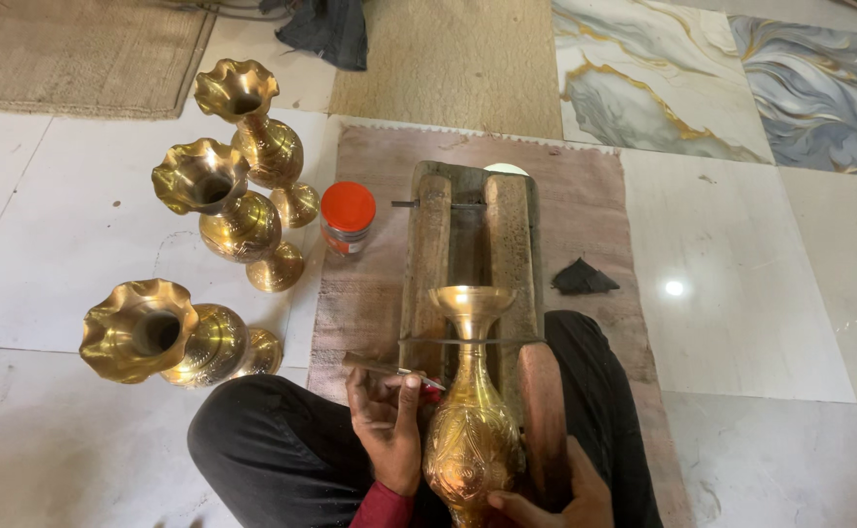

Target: The person sits on the floor holding a brass vase against a wooden block and carves decorative patterns into its surface using a small chisel, striking it with a wooden mallet. They rotate the vase to work on different areas and occasionally reposition it while continuing to engrave.

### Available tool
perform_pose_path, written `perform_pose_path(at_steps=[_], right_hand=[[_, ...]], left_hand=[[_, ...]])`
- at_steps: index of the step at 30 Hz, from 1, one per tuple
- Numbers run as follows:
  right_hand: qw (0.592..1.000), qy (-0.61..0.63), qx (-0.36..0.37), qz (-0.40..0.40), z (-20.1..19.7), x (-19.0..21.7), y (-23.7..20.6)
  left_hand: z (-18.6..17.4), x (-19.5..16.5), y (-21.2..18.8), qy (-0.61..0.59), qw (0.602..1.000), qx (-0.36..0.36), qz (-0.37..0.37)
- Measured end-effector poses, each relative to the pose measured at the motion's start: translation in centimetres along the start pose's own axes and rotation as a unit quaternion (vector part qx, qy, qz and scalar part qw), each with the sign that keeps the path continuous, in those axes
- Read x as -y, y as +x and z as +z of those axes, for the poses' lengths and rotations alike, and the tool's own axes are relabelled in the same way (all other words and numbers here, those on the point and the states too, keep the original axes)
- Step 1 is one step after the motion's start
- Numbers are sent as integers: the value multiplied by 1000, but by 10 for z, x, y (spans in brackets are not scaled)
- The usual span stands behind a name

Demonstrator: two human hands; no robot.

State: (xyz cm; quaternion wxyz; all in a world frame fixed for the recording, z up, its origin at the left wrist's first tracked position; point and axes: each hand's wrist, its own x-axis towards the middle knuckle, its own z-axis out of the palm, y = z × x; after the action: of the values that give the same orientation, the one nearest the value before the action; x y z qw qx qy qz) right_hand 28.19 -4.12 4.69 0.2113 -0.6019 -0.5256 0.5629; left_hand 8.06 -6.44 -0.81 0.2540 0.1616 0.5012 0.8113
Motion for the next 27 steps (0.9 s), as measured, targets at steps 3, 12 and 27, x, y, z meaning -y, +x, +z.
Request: perform_pose_path(at_steps=[3,12,27], right_hand=[[999,-40,-17,-14,9,9,-5],[985,55,66,149,-6,-38,23],[970,126,202,54,-27,-85,46]], left_hand=[[1,0,2,45,999,-14,-10],[6,-22,1,-55,998,-15,-21],[26,-50,36,53,980,189,-35]])
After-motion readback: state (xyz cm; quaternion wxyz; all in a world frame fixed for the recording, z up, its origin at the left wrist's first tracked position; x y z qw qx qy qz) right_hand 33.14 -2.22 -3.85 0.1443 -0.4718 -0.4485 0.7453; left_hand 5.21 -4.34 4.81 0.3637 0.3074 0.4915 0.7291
